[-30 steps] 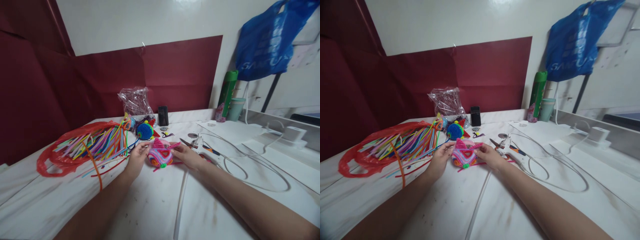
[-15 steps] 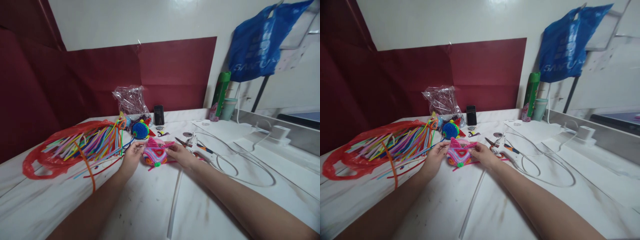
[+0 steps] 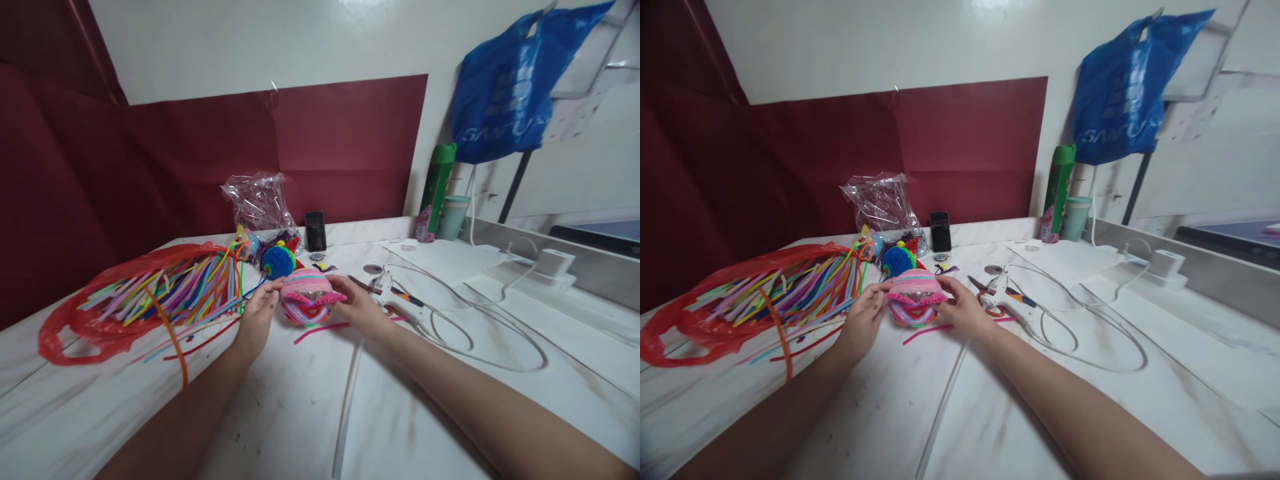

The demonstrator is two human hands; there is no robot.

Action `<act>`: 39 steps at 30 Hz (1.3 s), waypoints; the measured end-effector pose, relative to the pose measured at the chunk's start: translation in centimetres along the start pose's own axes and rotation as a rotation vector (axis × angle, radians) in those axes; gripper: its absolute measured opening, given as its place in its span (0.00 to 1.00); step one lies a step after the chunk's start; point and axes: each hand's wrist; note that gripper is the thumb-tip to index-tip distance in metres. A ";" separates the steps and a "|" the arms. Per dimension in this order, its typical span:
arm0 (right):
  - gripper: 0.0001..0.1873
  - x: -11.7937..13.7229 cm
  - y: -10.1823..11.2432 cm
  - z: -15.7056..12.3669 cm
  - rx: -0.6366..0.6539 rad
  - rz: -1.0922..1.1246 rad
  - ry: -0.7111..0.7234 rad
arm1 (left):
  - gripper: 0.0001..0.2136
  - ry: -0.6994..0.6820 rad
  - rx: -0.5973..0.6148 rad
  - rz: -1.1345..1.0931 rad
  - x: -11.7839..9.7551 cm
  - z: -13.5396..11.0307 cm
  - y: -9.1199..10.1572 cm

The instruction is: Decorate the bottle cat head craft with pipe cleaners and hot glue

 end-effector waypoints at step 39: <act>0.33 0.9 -0.5 -0.1 0.055 0.146 0.040 | 0.17 -0.047 0.112 -0.077 -1.9 -0.1 0.0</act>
Point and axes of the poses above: each hand's wrist, its own z-axis towards the middle knuckle, its own y-axis out of the back of the hand, x = y × z, and after that the axes turned 12 degrees about -x, right-handed
